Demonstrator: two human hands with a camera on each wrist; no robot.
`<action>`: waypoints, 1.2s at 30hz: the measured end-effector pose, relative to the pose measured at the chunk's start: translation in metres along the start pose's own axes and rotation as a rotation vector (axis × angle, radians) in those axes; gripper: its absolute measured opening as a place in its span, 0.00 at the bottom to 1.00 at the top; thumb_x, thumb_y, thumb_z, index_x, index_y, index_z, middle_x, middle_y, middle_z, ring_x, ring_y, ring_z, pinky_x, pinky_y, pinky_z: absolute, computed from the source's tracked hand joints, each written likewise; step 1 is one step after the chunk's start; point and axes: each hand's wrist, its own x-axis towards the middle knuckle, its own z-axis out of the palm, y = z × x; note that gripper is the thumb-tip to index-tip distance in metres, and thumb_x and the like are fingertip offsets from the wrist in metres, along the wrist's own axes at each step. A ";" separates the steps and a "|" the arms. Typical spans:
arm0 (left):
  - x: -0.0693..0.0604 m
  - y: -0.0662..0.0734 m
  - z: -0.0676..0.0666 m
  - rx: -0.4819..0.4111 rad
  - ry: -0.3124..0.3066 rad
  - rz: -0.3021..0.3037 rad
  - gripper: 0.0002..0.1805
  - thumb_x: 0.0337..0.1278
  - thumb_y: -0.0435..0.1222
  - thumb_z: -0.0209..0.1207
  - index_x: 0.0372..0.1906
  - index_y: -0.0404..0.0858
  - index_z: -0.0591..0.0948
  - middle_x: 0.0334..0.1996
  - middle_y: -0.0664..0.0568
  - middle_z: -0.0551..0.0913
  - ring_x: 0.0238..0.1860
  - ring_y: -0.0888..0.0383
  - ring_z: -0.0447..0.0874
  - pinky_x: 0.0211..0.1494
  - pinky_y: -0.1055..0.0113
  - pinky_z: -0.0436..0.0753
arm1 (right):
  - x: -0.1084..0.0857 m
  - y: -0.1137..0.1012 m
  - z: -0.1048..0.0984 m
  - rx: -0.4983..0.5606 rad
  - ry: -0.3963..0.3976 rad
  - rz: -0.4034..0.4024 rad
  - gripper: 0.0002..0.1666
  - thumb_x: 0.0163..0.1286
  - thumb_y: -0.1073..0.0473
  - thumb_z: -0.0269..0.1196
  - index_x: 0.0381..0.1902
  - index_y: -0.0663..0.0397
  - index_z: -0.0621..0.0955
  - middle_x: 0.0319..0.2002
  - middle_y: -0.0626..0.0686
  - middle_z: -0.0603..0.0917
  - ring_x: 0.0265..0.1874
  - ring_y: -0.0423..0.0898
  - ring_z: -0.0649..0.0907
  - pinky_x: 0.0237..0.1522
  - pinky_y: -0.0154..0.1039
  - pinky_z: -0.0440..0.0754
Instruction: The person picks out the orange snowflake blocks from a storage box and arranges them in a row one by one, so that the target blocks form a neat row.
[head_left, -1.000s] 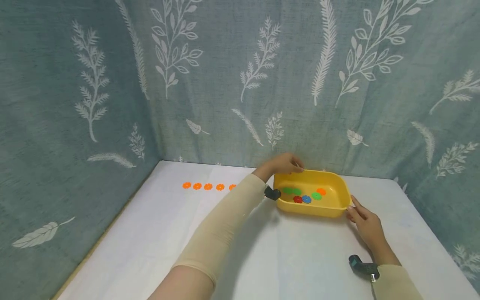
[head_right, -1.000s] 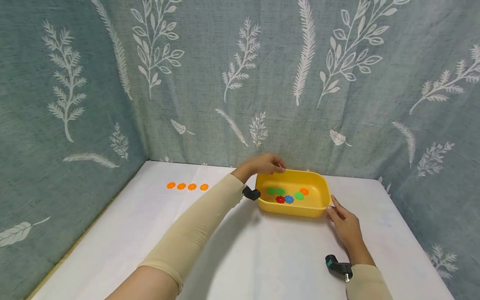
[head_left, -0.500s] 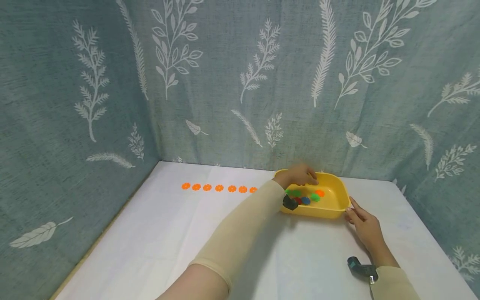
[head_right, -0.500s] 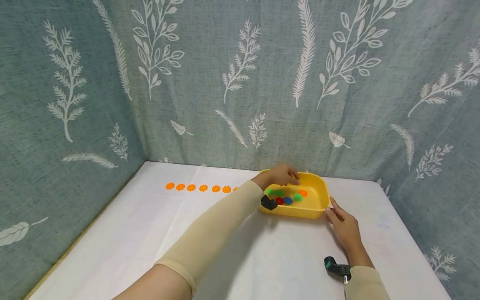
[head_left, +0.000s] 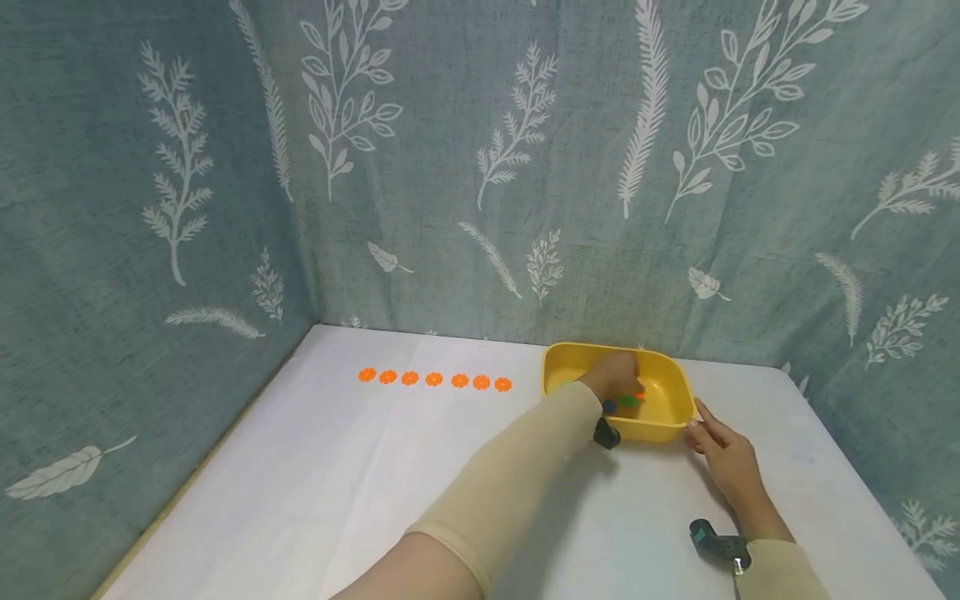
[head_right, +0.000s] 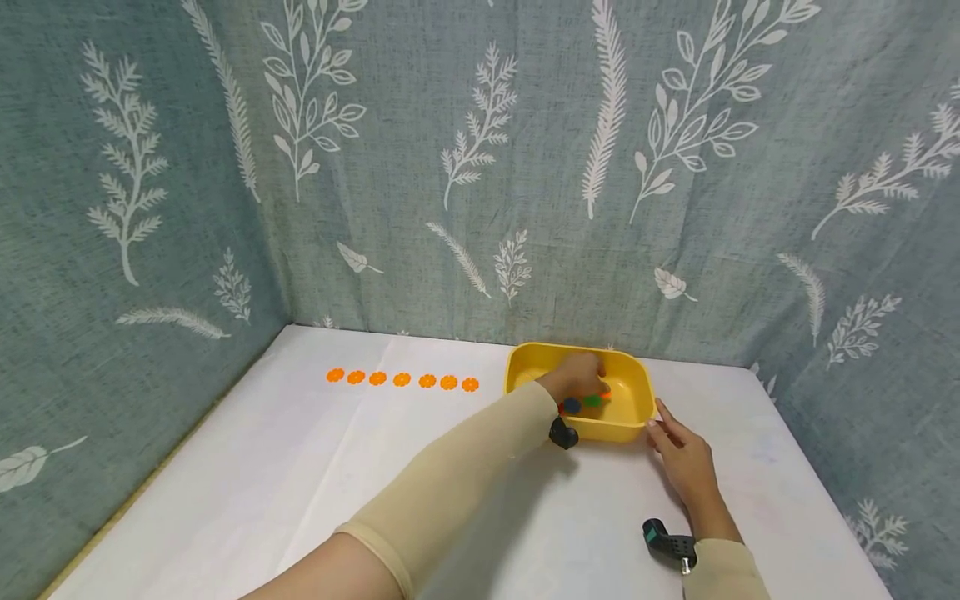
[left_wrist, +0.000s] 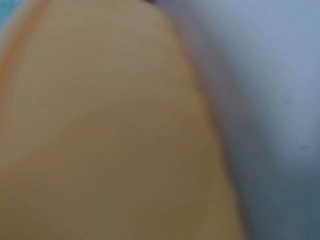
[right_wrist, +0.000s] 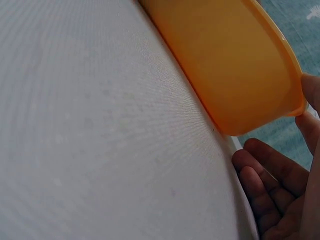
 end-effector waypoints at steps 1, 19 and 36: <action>0.000 0.001 0.002 0.037 0.005 -0.001 0.14 0.63 0.44 0.62 0.25 0.41 0.78 0.18 0.57 0.68 0.19 0.62 0.64 0.26 0.73 0.66 | 0.000 0.000 0.001 -0.001 -0.001 -0.003 0.36 0.76 0.37 0.47 0.74 0.46 0.61 0.52 0.63 0.82 0.46 0.56 0.83 0.48 0.51 0.80; -0.015 0.003 0.003 -0.018 0.127 -0.131 0.11 0.55 0.37 0.69 0.40 0.48 0.78 0.33 0.62 0.78 0.32 0.65 0.73 0.35 0.71 0.73 | -0.001 -0.009 0.007 0.026 -0.022 -0.007 0.37 0.75 0.37 0.48 0.75 0.45 0.60 0.52 0.63 0.82 0.46 0.56 0.83 0.47 0.47 0.81; -0.031 -0.005 -0.037 -0.517 0.194 -0.017 0.06 0.53 0.35 0.70 0.32 0.43 0.82 0.37 0.59 0.79 0.30 0.63 0.75 0.32 0.71 0.75 | -0.003 -0.001 -0.001 0.015 -0.024 0.005 0.38 0.75 0.35 0.46 0.75 0.46 0.59 0.54 0.66 0.80 0.47 0.60 0.83 0.51 0.60 0.75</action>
